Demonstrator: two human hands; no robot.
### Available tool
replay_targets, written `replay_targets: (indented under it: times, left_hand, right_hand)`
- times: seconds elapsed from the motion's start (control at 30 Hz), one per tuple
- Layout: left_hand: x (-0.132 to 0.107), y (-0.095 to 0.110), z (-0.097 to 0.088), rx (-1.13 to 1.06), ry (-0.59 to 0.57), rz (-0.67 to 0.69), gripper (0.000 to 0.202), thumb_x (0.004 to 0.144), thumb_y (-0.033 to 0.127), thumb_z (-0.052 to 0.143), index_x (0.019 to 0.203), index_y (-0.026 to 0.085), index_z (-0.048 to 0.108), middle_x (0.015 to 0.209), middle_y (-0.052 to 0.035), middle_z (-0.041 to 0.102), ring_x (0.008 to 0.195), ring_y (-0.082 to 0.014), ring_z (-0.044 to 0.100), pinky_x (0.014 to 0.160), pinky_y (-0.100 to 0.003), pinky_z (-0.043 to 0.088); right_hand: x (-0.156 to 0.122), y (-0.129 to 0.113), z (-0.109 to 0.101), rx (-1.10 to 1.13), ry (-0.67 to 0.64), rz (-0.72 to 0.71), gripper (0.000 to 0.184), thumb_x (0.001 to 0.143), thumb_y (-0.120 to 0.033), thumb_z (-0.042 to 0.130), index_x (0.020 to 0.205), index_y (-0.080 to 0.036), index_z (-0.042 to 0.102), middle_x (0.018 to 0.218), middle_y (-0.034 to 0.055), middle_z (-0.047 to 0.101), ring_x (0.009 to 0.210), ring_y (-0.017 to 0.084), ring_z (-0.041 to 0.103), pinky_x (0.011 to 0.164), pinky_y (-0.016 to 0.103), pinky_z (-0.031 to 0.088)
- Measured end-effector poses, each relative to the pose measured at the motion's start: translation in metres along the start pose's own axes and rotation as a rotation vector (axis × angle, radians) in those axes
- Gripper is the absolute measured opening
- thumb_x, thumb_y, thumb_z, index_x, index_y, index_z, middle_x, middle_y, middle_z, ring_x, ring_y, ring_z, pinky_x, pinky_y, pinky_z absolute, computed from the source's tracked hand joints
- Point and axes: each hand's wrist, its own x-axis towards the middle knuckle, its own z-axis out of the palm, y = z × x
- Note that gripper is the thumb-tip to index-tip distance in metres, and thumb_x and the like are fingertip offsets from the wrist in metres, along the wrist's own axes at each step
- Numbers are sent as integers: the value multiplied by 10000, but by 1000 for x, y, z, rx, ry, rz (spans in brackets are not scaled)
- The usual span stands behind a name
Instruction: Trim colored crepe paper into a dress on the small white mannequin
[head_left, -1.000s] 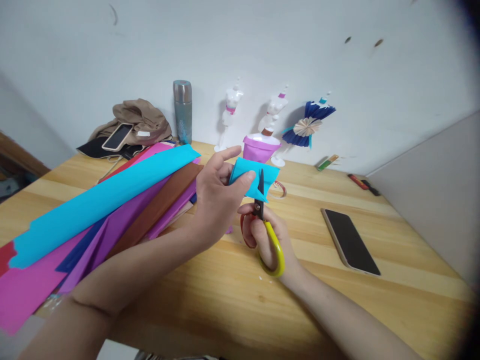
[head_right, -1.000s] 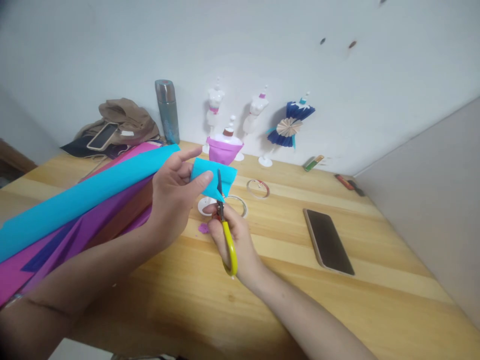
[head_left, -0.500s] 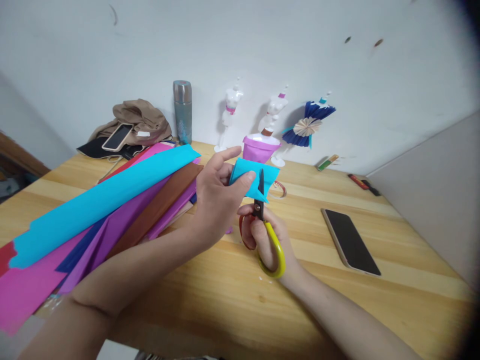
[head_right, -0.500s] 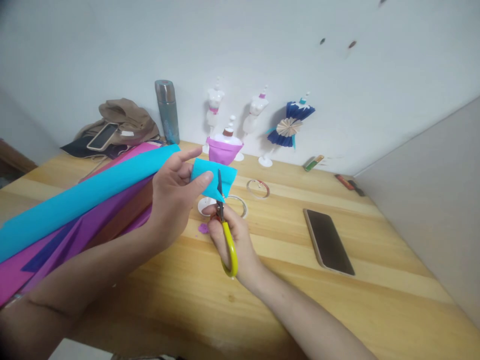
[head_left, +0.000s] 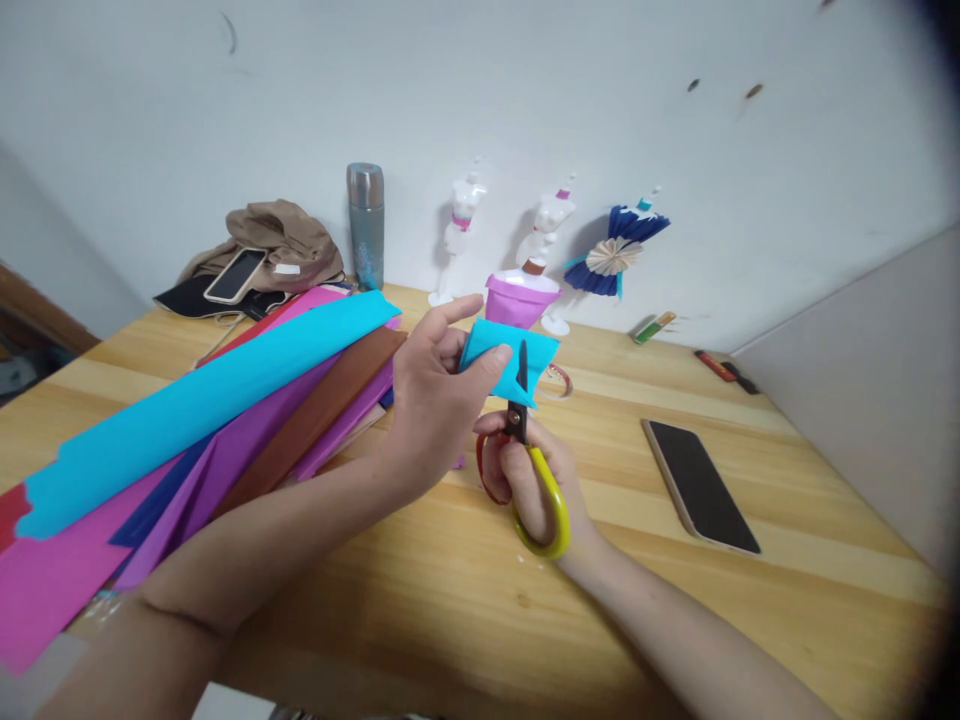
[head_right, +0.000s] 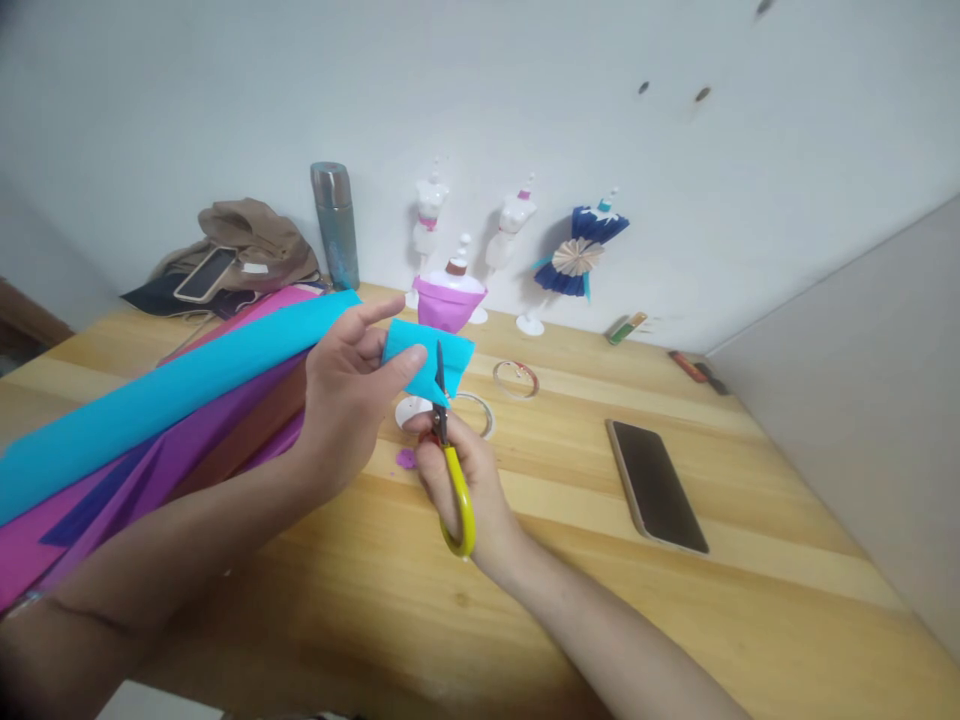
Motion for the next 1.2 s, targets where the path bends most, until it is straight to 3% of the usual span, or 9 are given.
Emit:
replay_targets:
  times: [0.17,0.57,0.77,0.97,1.2]
  left_hand:
    - [0,1,0,-8,-2,1,424,770,129,778,1181,181,687,634,95,621,568,-83,573,558,-195,510]
    - [0,2,0,1,2,-16,413,772,132,767,1171,188,679,630,99,613,556,-92,594,555,-212,535]
    - [3,3,-3,-27,-45,1,399,768,175,789,1149,193,670,607,106,569,542,-90,522,552,-228,459]
    - [4,9,-3,59,-8,37,314,786,122,748,1089,190,701,553,125,474,504,-73,432,521,-220,377]
    - [8,11,-4,124,-7,97,305,761,99,755,1051,189,726,531,130,384,509,-77,362,503,-225,310]
  right_hand:
    - [1,-3,2,108,11,1,466,992,-715,634,1025,-251,669,642,-44,517,441,125,372,451,323,322]
    - [2,-2,2,99,8,-8,439,1001,-680,636,1026,-242,671,567,-88,439,417,115,354,425,295,301]
    - [2,-3,1,119,-4,3,462,990,-711,640,1038,-252,661,530,-106,399,410,120,343,425,290,298]
    - [2,-12,2,134,-49,65,552,941,-818,615,1032,-274,639,507,-90,408,399,132,317,411,297,269]
    - [2,-15,0,103,-64,34,546,976,-799,579,1064,-263,632,504,-92,424,402,138,344,403,297,306]
